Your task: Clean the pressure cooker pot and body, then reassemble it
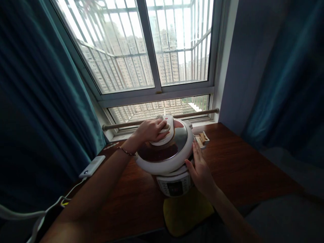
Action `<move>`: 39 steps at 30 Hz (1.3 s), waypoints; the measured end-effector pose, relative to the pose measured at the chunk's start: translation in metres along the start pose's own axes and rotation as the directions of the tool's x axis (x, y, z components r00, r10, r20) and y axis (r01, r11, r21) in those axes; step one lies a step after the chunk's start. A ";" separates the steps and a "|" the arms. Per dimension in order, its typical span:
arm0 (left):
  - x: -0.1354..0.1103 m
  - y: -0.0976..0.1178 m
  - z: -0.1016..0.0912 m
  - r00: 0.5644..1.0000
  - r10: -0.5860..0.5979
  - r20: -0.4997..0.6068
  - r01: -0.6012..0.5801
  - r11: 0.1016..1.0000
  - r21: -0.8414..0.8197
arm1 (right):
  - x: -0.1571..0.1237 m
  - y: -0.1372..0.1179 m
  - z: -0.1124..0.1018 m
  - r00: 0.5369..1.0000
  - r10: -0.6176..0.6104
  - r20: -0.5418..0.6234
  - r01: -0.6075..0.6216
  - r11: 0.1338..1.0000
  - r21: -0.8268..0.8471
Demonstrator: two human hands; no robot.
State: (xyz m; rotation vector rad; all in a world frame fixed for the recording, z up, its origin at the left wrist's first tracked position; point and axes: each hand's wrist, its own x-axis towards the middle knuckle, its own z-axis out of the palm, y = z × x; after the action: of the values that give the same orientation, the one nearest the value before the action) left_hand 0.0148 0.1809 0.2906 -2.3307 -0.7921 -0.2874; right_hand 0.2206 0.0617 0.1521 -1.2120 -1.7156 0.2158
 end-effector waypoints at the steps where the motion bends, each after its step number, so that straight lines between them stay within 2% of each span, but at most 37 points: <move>1: 0.002 0.001 0.002 1.000 0.009 0.001 -0.009 1.000 -0.013 | -0.002 0.002 0.001 1.000 0.015 0.002 -0.015 1.000 0.001; 9: 0.014 0.012 0.017 0.997 0.069 0.017 -0.067 0.994 -0.086 | -0.016 0.014 0.001 0.998 0.061 -0.016 -0.061 0.998 0.000; 18: 0.023 0.008 0.031 0.995 0.095 0.024 -0.090 0.980 -0.177 | -0.013 0.021 0.005 0.997 0.068 -0.024 -0.068 0.998 -0.006; 30: 0.023 0.007 0.029 0.990 0.113 0.081 -0.093 0.972 -0.214 | -0.014 0.020 0.002 0.998 0.062 -0.019 -0.063 0.998 -0.012; 32: 0.021 0.013 0.025 0.994 0.066 0.086 -0.043 0.969 -0.243 | -0.004 0.026 -0.007 0.997 0.040 -0.059 -0.041 0.999 -0.025; 35: 0.017 0.030 0.021 0.995 -0.083 0.052 0.094 0.961 -0.262 | 0.025 0.039 -0.027 0.990 0.013 -0.142 -0.022 0.998 -0.057; 37: 0.017 0.040 0.021 0.978 -0.206 0.015 0.203 0.946 -0.254 | 0.054 0.049 -0.039 0.993 -0.016 -0.119 0.006 0.996 -0.084; 39: 0.019 0.047 0.024 0.952 -0.306 -0.008 0.294 0.923 -0.249 | 0.087 0.059 -0.046 0.998 -0.060 -0.037 0.055 0.991 -0.123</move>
State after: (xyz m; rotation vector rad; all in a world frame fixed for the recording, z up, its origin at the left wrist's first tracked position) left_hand 0.0584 0.1769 0.2555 -2.4131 -1.1497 -0.6020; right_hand 0.2921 0.1428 0.1913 -1.2453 -1.7459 0.0516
